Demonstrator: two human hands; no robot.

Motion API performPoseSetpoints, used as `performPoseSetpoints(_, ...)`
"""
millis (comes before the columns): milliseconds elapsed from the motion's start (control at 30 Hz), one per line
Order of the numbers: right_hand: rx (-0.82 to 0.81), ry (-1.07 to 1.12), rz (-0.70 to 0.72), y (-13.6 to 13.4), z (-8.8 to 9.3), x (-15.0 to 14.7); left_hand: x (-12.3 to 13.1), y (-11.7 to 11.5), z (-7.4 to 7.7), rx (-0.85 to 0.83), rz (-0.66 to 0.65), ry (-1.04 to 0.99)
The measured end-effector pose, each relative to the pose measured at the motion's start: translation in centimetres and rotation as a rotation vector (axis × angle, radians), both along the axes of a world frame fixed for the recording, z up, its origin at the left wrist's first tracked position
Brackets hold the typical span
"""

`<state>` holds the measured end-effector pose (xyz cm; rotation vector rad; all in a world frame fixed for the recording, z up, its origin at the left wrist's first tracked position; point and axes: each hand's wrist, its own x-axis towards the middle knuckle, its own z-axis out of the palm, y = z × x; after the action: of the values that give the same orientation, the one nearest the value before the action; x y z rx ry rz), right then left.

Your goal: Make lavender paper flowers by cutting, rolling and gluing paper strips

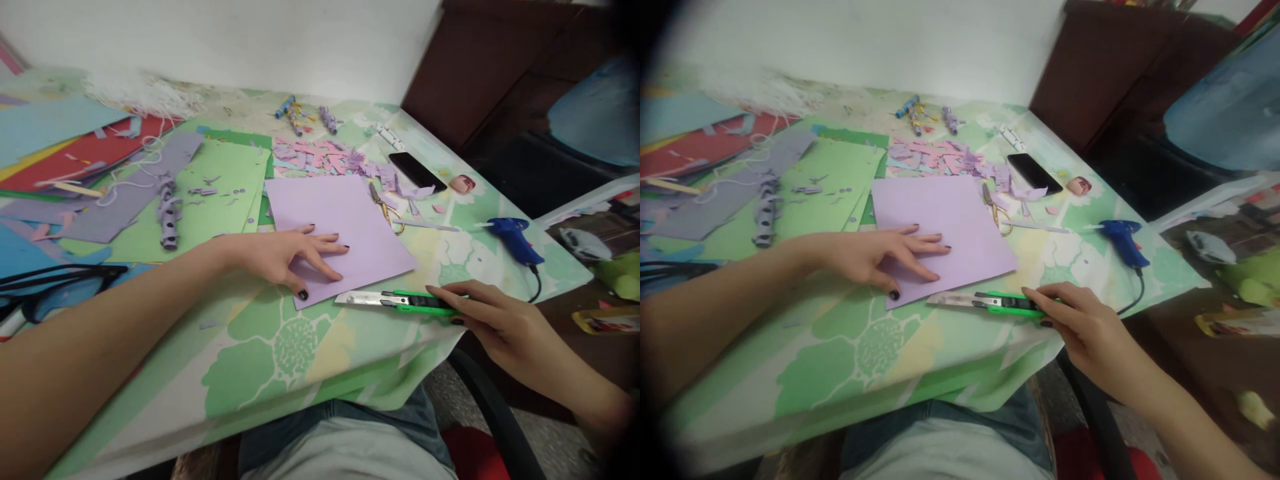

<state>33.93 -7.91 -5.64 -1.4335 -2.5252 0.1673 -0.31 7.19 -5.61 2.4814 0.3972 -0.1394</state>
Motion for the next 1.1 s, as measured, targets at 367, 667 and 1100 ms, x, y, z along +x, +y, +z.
performPoseSetpoints(367, 0.028, 0.007, -0.044, -0.4, 0.0, 0.0, 0.1, -0.2, -0.1, -0.004, 0.014, 0.012)
performPoseSetpoints(667, 0.052, -0.038, -0.086, -1.2, 0.2, 0.1, 0.2, -0.5, -0.2, -0.007, 0.003, 0.012)
performPoseSetpoints(1100, 0.031, -0.001, -0.054, -1.8, 0.3, -1.6, -0.3, 0.0, -0.1, -0.159, 0.048, -0.134)
